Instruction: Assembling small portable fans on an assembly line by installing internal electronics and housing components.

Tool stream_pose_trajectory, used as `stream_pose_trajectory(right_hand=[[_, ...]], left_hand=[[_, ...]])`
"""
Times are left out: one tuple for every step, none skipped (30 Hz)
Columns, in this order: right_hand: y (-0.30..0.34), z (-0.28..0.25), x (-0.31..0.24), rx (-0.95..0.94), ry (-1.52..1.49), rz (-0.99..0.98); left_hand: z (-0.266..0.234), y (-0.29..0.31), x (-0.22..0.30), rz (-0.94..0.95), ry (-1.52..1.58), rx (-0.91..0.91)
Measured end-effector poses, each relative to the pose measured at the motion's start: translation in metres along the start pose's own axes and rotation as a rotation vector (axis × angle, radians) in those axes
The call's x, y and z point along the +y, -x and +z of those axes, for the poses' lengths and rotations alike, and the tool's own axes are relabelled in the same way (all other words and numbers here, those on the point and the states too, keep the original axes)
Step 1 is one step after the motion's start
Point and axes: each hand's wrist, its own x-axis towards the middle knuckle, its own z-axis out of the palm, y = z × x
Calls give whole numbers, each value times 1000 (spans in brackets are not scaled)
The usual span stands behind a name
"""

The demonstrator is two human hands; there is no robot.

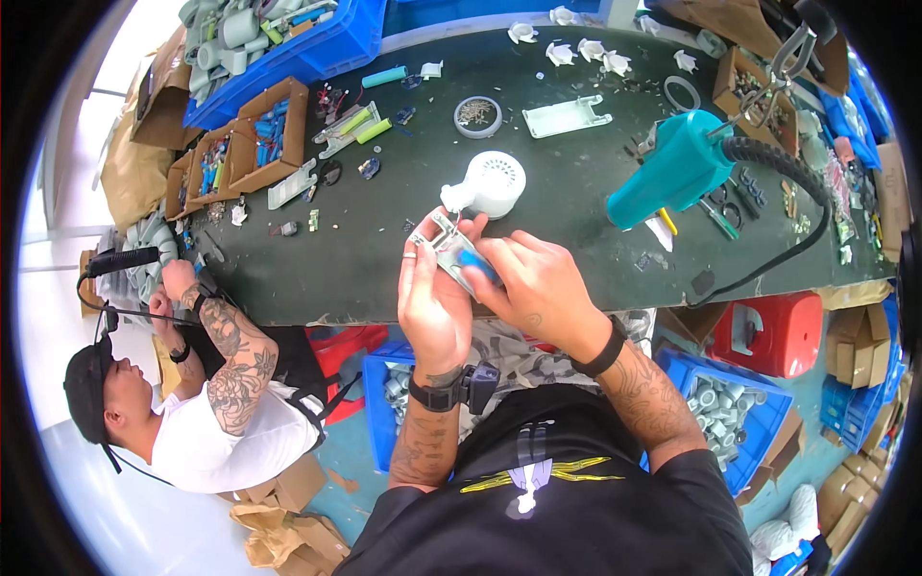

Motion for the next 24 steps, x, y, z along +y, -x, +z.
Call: stream_pose_trajectory(right_hand=[[3,0,1,-33,37,12],[3,2,2,-16,74,-8],[5,2,3,-17,76,-5],[4,2,2,-13,86,0],[4,3,2,-10,96,4],[4,3,0,-11,94,3],[5,3,-2,15,103,12],[6,3,-3,40,111,22],[6,2,-4,40,112,23],[5,1,-5,88,77,37],[5,1,-5,136,41,51],[5,1,-5,135,40,52],[5,1,-5,149,-67,110],[6,1,-5,163,-175,168],[6,0,-5,165,-176,170],[5,-3,-5,155,-250,231],[3,-6,-6,144,-326,292],[1,-14,-6,102,-401,362],[-1,-14,-4,136,-440,344],[-1,-19,-3,107,-494,405],[-2,-24,-3,78,-548,465],[-1,-22,0,81,-550,465],[2,-18,4,76,-587,456],[3,-15,7,73,-623,446]], left_hand=[[0,0,0,-4,0,0],[1,0,0,-13,-25,-19],[2,1,-1,-21,-49,-37],[1,1,-1,-20,-50,-35],[0,1,-2,-7,-80,-40],[-1,1,-3,7,-110,-45],[0,1,-4,7,-108,-46],[0,1,-6,54,-194,-24],[0,1,-7,102,-280,-2],[2,1,-6,102,-280,-2],[4,1,-4,112,-354,16],[6,0,-2,122,-429,35],[8,-1,-1,121,-431,32],[9,-2,0,141,-492,23],[10,-3,1,162,-554,13],[7,-4,3,160,-555,11],[3,-6,5,98,-483,-22],[-1,-7,7,36,-410,-54],[-1,-8,8,33,-409,-57],[0,-10,10,6,-396,-54],[1,-12,10,-22,-383,-50],[2,-13,12,-43,-383,-45],[2,-13,13,-43,-385,-46],[1,-13,14,-63,-380,-68]])
